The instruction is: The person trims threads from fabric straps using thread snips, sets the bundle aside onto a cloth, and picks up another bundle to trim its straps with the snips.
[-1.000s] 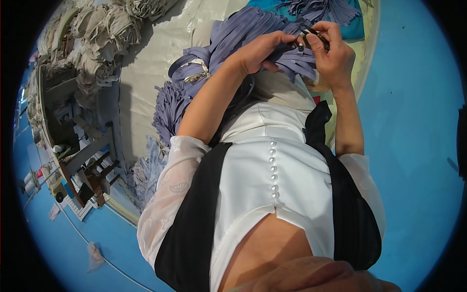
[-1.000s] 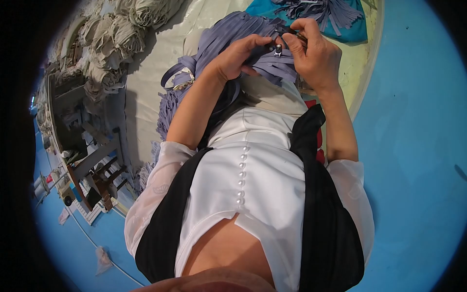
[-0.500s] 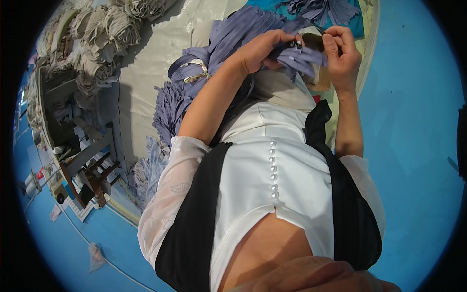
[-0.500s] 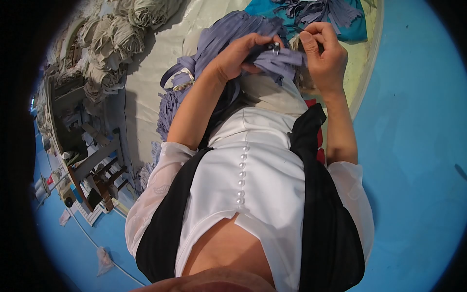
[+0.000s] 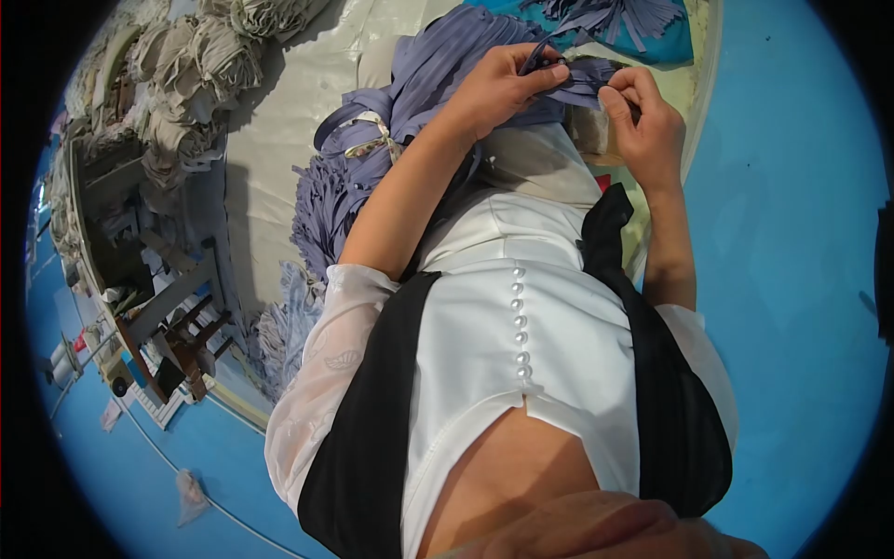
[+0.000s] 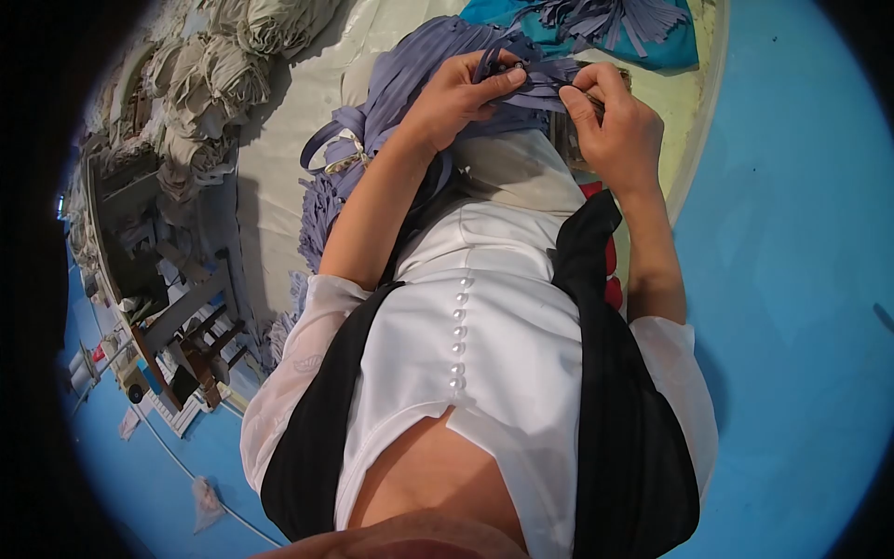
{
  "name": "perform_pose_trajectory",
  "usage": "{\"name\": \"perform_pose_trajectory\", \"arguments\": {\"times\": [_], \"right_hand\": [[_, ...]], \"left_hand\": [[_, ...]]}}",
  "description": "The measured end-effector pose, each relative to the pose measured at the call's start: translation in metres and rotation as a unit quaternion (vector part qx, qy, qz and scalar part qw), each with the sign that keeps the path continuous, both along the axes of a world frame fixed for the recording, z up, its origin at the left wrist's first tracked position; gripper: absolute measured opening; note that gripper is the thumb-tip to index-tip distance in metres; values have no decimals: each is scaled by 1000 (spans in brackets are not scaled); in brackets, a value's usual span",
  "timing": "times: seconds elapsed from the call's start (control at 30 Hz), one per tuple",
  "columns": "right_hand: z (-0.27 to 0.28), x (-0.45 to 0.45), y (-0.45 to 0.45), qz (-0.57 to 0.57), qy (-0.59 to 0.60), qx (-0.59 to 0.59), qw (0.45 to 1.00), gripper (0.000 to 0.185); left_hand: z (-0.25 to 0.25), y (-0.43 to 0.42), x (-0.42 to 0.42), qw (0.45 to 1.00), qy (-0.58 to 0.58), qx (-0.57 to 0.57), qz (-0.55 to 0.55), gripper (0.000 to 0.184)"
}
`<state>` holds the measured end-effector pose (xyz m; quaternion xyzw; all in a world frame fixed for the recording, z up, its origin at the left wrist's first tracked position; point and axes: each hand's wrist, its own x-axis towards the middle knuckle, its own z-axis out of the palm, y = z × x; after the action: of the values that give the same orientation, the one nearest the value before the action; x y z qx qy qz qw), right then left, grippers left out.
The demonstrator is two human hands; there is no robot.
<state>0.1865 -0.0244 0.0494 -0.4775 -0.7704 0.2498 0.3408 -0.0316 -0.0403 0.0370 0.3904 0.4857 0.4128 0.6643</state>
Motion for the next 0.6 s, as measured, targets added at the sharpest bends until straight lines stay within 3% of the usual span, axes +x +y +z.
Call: {"name": "perform_pose_trajectory", "arguments": {"times": [0.23, 0.33, 0.43, 0.6], "right_hand": [[-2, -2, 2, 7, 24, -21, 999, 20], [-12, 2, 4, -7, 121, -37, 992, 21], [-15, 14, 3, -10, 235, -175, 956, 23], [-14, -16, -5, -12, 374, -295, 879, 19]], "left_hand": [[0, 1, -2, 1000, -22, -16, -11, 27], [1, 0, -2, 999, -35, -36, -3, 24], [-7, 3, -5, 997, -48, -62, -13, 24], [6, 1, -3, 997, -23, -64, -37, 30]]}}
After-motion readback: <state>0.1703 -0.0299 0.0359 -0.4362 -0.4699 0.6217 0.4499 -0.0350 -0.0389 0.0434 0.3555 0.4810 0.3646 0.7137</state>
